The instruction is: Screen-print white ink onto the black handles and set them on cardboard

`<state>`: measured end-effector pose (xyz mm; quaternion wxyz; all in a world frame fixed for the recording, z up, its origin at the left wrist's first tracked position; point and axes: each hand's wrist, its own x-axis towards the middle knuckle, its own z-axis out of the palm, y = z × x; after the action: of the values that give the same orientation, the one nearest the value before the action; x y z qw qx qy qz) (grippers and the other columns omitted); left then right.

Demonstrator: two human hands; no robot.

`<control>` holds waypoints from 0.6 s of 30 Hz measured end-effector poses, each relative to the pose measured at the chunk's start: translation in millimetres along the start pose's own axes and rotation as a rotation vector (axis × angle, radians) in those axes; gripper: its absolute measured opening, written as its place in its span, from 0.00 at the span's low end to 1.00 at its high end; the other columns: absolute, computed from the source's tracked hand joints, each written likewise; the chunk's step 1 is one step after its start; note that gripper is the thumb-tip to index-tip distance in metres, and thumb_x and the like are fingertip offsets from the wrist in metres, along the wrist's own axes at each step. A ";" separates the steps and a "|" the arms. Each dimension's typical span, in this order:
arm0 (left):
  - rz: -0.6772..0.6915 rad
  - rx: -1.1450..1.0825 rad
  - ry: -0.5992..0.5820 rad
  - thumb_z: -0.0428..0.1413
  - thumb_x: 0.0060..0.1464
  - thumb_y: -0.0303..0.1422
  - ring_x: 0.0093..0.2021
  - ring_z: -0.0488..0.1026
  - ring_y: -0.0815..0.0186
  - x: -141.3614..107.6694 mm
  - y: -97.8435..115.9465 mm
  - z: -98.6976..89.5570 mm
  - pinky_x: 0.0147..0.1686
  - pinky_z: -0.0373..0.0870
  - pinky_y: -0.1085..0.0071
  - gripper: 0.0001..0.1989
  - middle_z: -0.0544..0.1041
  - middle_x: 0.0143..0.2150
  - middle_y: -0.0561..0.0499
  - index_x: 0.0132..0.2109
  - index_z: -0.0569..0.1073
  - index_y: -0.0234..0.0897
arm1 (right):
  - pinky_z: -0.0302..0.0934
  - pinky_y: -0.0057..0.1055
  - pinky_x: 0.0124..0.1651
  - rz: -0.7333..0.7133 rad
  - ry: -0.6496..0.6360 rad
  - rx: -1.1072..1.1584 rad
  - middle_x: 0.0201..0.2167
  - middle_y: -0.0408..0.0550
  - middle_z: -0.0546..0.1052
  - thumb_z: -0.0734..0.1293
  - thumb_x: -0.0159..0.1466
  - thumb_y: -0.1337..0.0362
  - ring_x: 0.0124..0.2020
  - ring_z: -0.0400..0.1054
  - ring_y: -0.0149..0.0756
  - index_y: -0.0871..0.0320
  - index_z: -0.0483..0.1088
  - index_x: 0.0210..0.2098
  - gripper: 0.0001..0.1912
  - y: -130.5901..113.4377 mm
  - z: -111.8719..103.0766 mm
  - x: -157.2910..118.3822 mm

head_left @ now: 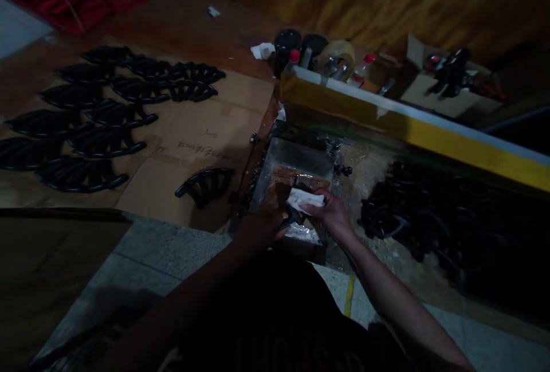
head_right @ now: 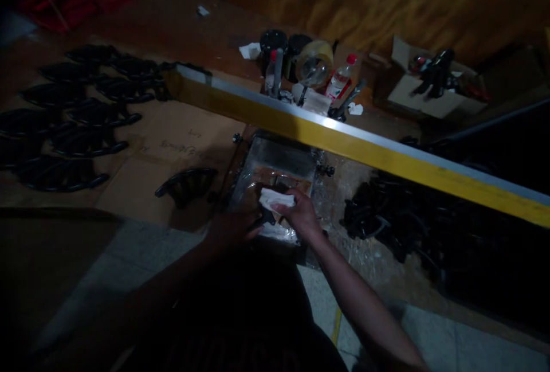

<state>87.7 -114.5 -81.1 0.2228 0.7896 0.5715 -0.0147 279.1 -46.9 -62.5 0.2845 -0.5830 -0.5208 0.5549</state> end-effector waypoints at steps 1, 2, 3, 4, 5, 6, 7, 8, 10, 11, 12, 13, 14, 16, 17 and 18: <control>0.023 0.000 0.005 0.47 0.64 0.47 0.42 0.79 0.57 1.3 0.4 -2.5 0.37 0.71 0.67 0.21 0.81 0.42 0.42 0.52 0.75 0.40 | 0.59 0.29 0.32 -0.018 -0.022 -0.034 0.27 0.42 0.73 0.75 0.45 0.49 0.29 0.66 0.34 0.56 0.67 0.29 0.22 -0.4 0.5 -5.3; 0.041 0.002 0.011 0.47 0.64 0.46 0.42 0.78 0.57 2.6 0.9 -4.9 0.38 0.71 0.67 0.20 0.81 0.41 0.42 0.51 0.75 0.39 | 0.59 0.29 0.32 -0.040 -0.031 -0.067 0.27 0.42 0.72 0.75 0.45 0.49 0.29 0.65 0.34 0.56 0.66 0.29 0.22 -0.3 2.5 -9.1; 0.049 0.006 0.020 0.47 0.64 0.46 0.42 0.78 0.58 3.8 1.6 -6.9 0.39 0.71 0.67 0.20 0.80 0.41 0.41 0.51 0.76 0.39 | 0.58 0.28 0.32 -0.059 -0.030 -0.093 0.27 0.41 0.72 0.74 0.46 0.49 0.29 0.65 0.34 0.56 0.66 0.29 0.21 0.3 5.4 -10.9; 0.050 0.011 0.024 0.47 0.65 0.46 0.42 0.78 0.57 5.1 2.6 -8.5 0.40 0.72 0.66 0.21 0.80 0.40 0.41 0.51 0.75 0.39 | 0.58 0.28 0.31 -0.070 -0.023 -0.112 0.27 0.41 0.72 0.73 0.47 0.48 0.29 0.65 0.34 0.56 0.66 0.29 0.21 1.3 8.6 -10.6; 0.046 0.015 0.019 0.46 0.65 0.46 0.42 0.78 0.57 6.4 3.9 -9.7 0.40 0.72 0.65 0.21 0.80 0.41 0.41 0.52 0.75 0.40 | 0.57 0.28 0.31 -0.071 -0.012 -0.122 0.26 0.41 0.71 0.72 0.49 0.48 0.29 0.65 0.34 0.56 0.66 0.30 0.20 2.9 11.1 -8.4; 0.049 0.017 0.004 0.46 0.65 0.46 0.43 0.78 0.56 7.8 5.7 -10.3 0.41 0.72 0.63 0.21 0.80 0.42 0.41 0.53 0.75 0.40 | 0.57 0.28 0.31 -0.071 0.008 -0.126 0.26 0.40 0.71 0.71 0.50 0.48 0.29 0.65 0.34 0.55 0.66 0.30 0.19 5.0 12.4 -4.8; 0.063 0.011 -0.013 0.46 0.65 0.47 0.44 0.77 0.55 9.3 8.0 -10.5 0.43 0.72 0.62 0.21 0.80 0.44 0.40 0.53 0.75 0.40 | 0.57 0.28 0.31 -0.074 0.036 -0.127 0.26 0.40 0.72 0.71 0.51 0.49 0.29 0.65 0.35 0.55 0.66 0.31 0.18 7.5 11.8 -0.3; 0.087 -0.006 -0.031 0.47 0.64 0.47 0.46 0.77 0.54 11.0 10.7 -10.4 0.44 0.72 0.61 0.21 0.80 0.46 0.40 0.53 0.75 0.41 | 0.58 0.29 0.32 -0.078 0.076 -0.122 0.26 0.41 0.72 0.70 0.52 0.50 0.29 0.66 0.35 0.55 0.66 0.31 0.17 10.3 9.1 4.4; 0.124 -0.059 -0.054 0.47 0.63 0.48 0.49 0.76 0.54 14.7 16.7 -9.8 0.48 0.70 0.61 0.22 0.79 0.49 0.39 0.54 0.75 0.40 | 0.59 0.30 0.33 -0.075 0.181 -0.066 0.27 0.42 0.73 0.71 0.51 0.51 0.30 0.66 0.36 0.55 0.65 0.30 0.17 15.4 -2.5 10.7; 0.128 -0.085 -0.057 0.47 0.63 0.49 0.50 0.75 0.54 16.7 19.7 -9.5 0.50 0.70 0.61 0.23 0.79 0.49 0.39 0.55 0.74 0.39 | 0.59 0.30 0.34 -0.063 0.229 -0.011 0.27 0.43 0.74 0.71 0.50 0.51 0.30 0.67 0.36 0.55 0.65 0.30 0.17 17.1 -10.5 11.0; 0.119 -0.101 -0.055 0.47 0.63 0.49 0.50 0.75 0.54 18.7 22.5 -9.4 0.51 0.69 0.61 0.25 0.79 0.49 0.39 0.55 0.74 0.38 | 0.59 0.30 0.33 -0.045 0.262 0.055 0.27 0.43 0.74 0.72 0.49 0.51 0.30 0.66 0.35 0.56 0.65 0.30 0.19 18.1 -18.8 8.9; 0.104 -0.108 -0.055 0.48 0.63 0.49 0.51 0.75 0.54 20.8 25.0 -9.5 0.51 0.69 0.61 0.25 0.79 0.48 0.39 0.56 0.73 0.38 | 0.59 0.29 0.33 -0.027 0.279 0.123 0.28 0.43 0.74 0.73 0.48 0.50 0.29 0.66 0.35 0.56 0.65 0.30 0.20 18.2 -26.7 4.6; 0.093 -0.107 -0.056 0.48 0.63 0.50 0.51 0.75 0.54 23.0 27.5 -9.7 0.51 0.70 0.60 0.26 0.79 0.48 0.39 0.57 0.73 0.38 | 0.59 0.28 0.32 -0.012 0.280 0.181 0.27 0.43 0.74 0.73 0.48 0.50 0.28 0.65 0.33 0.56 0.65 0.31 0.21 17.8 -33.3 -1.3; 0.096 -0.095 -0.056 0.47 0.63 0.50 0.51 0.75 0.54 27.2 32.7 -10.7 0.51 0.70 0.60 0.25 0.79 0.51 0.40 0.57 0.73 0.39 | 0.57 0.27 0.29 -0.008 0.240 0.228 0.25 0.41 0.73 0.74 0.48 0.50 0.26 0.63 0.31 0.56 0.64 0.30 0.22 16.9 -41.0 -14.3; 0.105 -0.091 -0.057 0.47 0.64 0.49 0.52 0.75 0.54 29.2 35.8 -11.3 0.51 0.70 0.60 0.25 0.78 0.53 0.41 0.57 0.73 0.39 | 0.57 0.26 0.29 -0.024 0.217 0.217 0.24 0.40 0.72 0.75 0.48 0.50 0.25 0.62 0.30 0.56 0.64 0.30 0.21 17.5 -42.4 -19.3; 0.116 -0.088 -0.062 0.46 0.64 0.48 0.53 0.75 0.54 31.3 39.4 -11.9 0.52 0.70 0.59 0.24 0.78 0.54 0.41 0.57 0.73 0.40 | 0.56 0.26 0.29 -0.047 0.203 0.195 0.23 0.39 0.70 0.75 0.48 0.50 0.25 0.61 0.30 0.55 0.64 0.29 0.21 19.5 -42.9 -22.0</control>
<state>131.6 -91.8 -65.8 0.2754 0.8101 0.5176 -0.0009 328.8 -62.4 -63.0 0.4039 -0.5935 -0.4465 0.5341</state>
